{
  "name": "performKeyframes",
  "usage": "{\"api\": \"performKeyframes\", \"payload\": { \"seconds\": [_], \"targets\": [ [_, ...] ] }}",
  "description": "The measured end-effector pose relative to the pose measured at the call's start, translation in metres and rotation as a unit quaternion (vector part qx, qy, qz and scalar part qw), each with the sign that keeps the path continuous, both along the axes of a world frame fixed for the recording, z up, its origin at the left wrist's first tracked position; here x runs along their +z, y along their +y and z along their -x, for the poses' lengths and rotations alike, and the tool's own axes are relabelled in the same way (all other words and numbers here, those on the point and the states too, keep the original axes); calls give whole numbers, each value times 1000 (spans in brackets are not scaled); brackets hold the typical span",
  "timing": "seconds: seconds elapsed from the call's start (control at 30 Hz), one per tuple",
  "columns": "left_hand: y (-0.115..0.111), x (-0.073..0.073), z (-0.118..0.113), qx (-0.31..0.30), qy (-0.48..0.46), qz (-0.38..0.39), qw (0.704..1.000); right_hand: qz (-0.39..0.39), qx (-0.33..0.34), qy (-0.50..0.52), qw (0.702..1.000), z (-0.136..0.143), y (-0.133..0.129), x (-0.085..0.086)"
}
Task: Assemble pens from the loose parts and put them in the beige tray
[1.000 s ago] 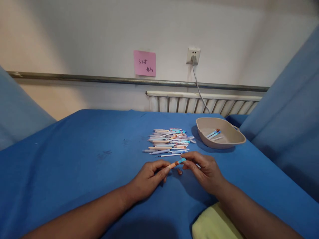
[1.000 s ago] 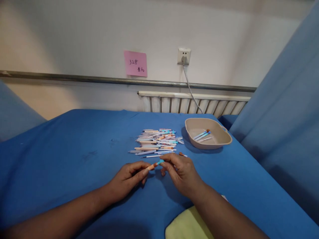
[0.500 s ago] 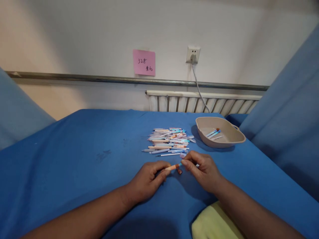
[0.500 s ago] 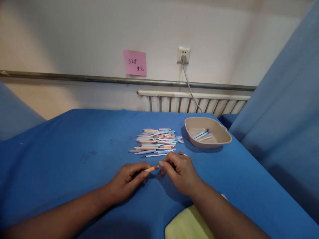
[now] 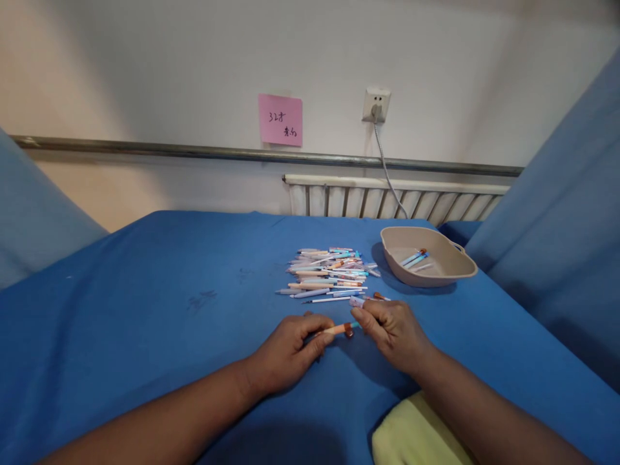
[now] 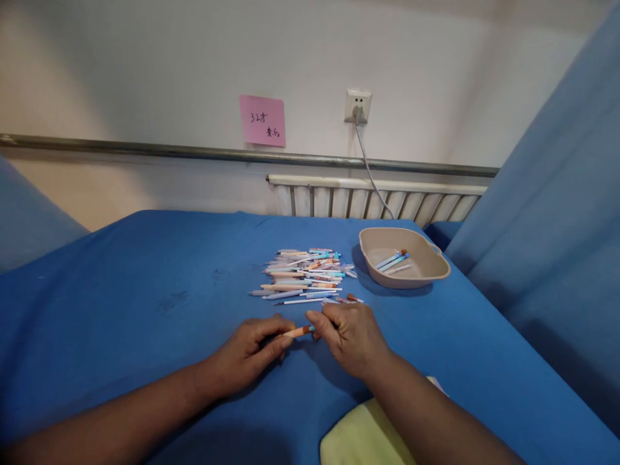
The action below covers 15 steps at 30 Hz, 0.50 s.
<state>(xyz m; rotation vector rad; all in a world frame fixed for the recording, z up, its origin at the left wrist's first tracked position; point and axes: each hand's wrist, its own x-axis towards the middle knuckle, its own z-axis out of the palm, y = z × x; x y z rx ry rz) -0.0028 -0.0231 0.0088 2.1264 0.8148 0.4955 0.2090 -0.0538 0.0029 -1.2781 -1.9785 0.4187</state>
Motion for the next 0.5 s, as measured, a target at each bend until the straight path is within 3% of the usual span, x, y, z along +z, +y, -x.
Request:
{"api": "performKeyframes", "payload": {
  "seconds": [0.27,0.5],
  "targets": [
    [5,-5,0,28,-31,62,997,-9,20,99,995,-5,-3,1],
    [5,-6,-1,31,-52,85,995,-24,29,117,992,-3,0,1]
  ]
}}
